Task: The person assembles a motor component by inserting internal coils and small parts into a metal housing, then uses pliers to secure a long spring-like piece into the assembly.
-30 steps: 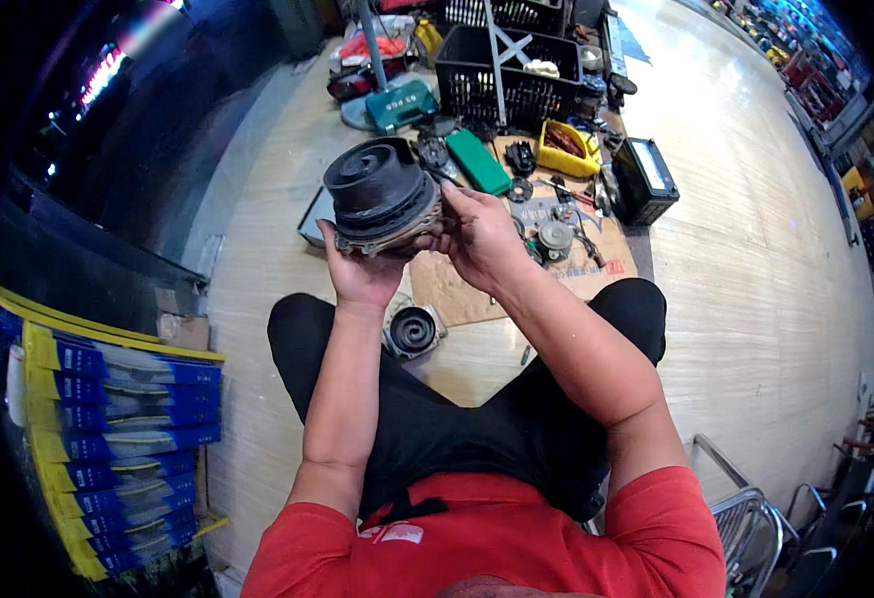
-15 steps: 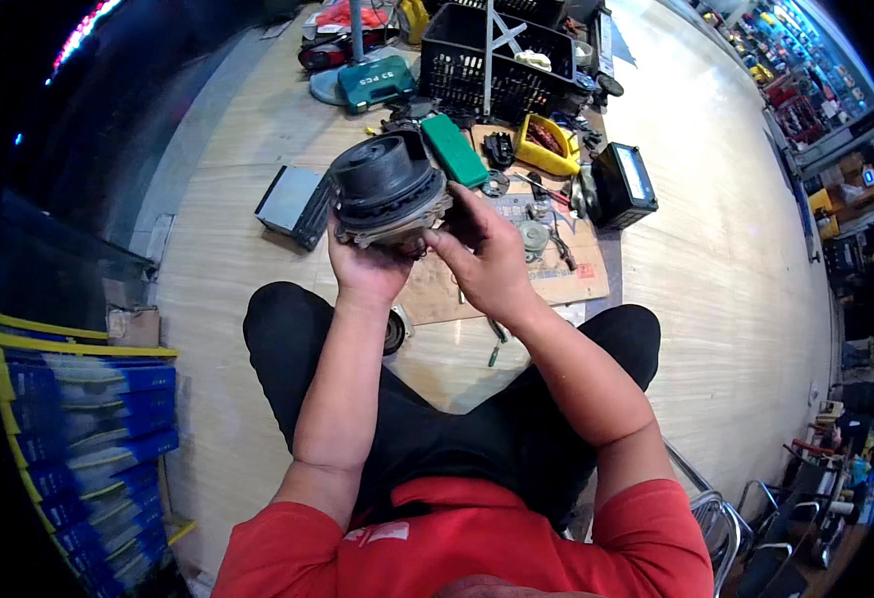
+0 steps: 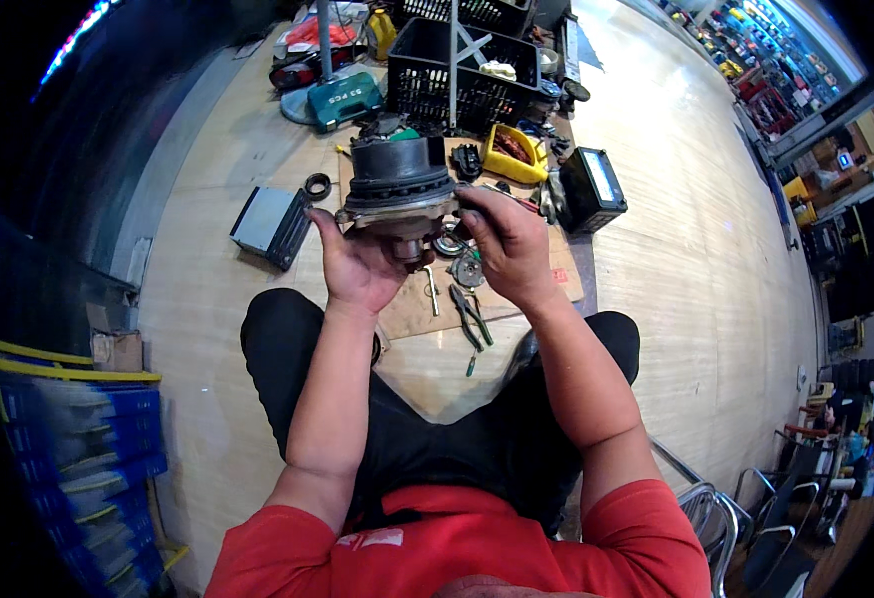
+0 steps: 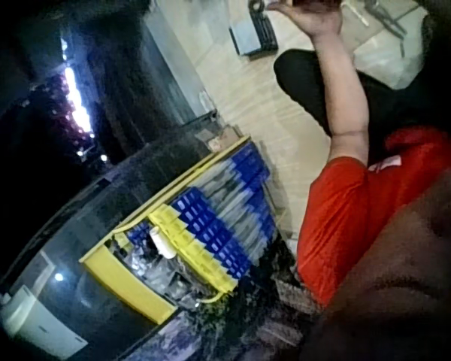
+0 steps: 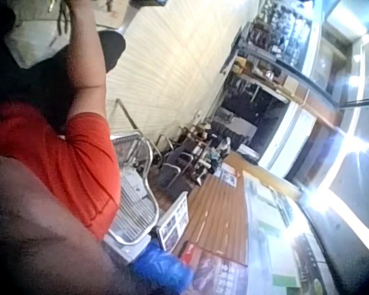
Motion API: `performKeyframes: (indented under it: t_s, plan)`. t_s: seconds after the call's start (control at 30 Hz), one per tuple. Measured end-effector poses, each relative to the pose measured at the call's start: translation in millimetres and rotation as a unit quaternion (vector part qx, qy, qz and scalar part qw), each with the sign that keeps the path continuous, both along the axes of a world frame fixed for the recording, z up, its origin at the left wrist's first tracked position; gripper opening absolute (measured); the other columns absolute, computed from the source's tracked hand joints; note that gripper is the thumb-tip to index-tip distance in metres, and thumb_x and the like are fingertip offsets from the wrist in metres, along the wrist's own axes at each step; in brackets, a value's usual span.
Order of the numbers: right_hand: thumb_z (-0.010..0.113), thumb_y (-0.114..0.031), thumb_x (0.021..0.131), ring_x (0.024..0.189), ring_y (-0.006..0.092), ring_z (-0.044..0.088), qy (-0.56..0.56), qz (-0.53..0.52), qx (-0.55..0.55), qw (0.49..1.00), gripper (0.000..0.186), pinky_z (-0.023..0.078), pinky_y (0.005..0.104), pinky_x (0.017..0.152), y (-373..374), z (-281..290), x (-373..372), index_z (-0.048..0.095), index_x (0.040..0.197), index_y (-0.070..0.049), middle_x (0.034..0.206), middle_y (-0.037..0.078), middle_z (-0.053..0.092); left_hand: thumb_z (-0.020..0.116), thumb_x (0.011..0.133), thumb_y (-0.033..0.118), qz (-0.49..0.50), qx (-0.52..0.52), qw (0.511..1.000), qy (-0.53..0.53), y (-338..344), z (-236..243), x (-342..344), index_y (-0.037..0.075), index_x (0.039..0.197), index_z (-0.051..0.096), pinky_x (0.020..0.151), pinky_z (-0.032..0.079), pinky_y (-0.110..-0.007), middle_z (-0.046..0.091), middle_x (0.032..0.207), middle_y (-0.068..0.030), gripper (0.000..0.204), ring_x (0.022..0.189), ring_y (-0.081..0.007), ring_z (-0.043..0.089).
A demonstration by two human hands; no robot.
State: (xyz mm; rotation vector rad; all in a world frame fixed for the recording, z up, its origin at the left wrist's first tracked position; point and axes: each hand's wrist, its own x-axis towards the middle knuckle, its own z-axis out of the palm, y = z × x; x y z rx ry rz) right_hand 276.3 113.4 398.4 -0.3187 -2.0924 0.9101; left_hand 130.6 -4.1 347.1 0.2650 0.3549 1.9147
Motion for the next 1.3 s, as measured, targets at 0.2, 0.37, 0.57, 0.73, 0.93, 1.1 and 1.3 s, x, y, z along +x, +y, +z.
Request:
performKeyframes:
  t_s: [0.2,0.37,0.57,0.73,0.93,1.1,1.3]
  plan:
    - [0.068,-0.006,0.081,0.075,0.0318,0.062,-0.046,0.018,0.165,0.985,0.017,0.049,0.0379,0.062,1,19,21,0.063,0.097,-0.006,0.083,0.012,0.061,0.037,0.070,0.090,0.003,-0.038,0.999,0.025,-5,1,7,0.014,0.129,0.055,0.069,0.052,-0.046,0.063,0.116,-0.0118,0.098,0.088,-0.0262,0.061]
    - [0.065,-0.004,0.081,0.075,0.0288,0.062,-0.086,0.017,0.223,0.971,0.017,0.050,0.0366,0.062,1,19,29,0.061,0.098,-0.005,0.085,0.010,0.060,0.046,0.065,0.089,0.021,-0.074,0.996,0.035,-8,5,13,0.014,0.131,0.054,0.067,0.052,-0.046,0.064,0.117,-0.0117,0.100,0.092,-0.0283,0.062]
    - [0.060,-0.008,0.081,0.069,0.0295,0.062,-0.072,-0.011,0.282,0.957,0.015,0.050,0.0378,0.058,3,13,29,0.059,0.096,-0.008,0.082,0.008,0.058,0.048,0.063,0.089,-0.002,-0.041,0.997,0.059,-8,-8,7,0.013,0.131,0.054,0.068,0.053,-0.048,0.064,0.118,-0.0136,0.102,0.094,-0.0309,0.064]
    - [0.060,-0.008,0.081,0.073,0.0290,0.062,-0.072,0.008,0.259,0.963,0.016,0.050,0.0382,0.059,1,14,28,0.059,0.096,-0.008,0.083,0.008,0.057,0.043,0.065,0.090,-0.006,-0.044,0.998,0.039,-9,-3,10,0.013,0.131,0.053,0.063,0.052,-0.045,0.065,0.114,-0.0141,0.102,0.090,-0.0316,0.065]
    - [0.066,-0.005,0.078,0.076,0.0285,0.063,-0.096,0.037,0.255,0.961,0.019,0.050,0.0364,0.062,5,16,32,0.061,0.096,-0.007,0.085,0.009,0.061,0.036,0.068,0.092,-0.004,-0.055,0.997,0.049,-6,-3,10,0.013,0.131,0.052,0.057,0.049,-0.041,0.065,0.113,-0.0145,0.103,0.086,-0.0310,0.064]
    - [0.067,-0.007,0.079,0.075,0.0289,0.062,-0.101,0.061,0.243,0.963,0.017,0.050,0.0370,0.061,3,23,33,0.061,0.095,-0.007,0.085,0.009,0.061,0.033,0.069,0.092,-0.011,-0.034,0.998,0.050,-6,-6,8,0.014,0.130,0.052,0.052,0.047,-0.040,0.065,0.112,-0.0145,0.101,0.081,-0.0298,0.064]
    - [0.064,-0.012,0.078,0.074,0.0278,0.061,-0.097,0.053,0.247,0.963,0.017,0.049,0.0393,0.060,1,20,34,0.061,0.095,-0.012,0.082,0.006,0.058,0.030,0.070,0.093,-0.023,-0.034,0.998,0.048,-6,-12,6,0.014,0.130,0.052,0.050,0.046,-0.039,0.065,0.108,-0.0147,0.101,0.077,-0.0287,0.063]
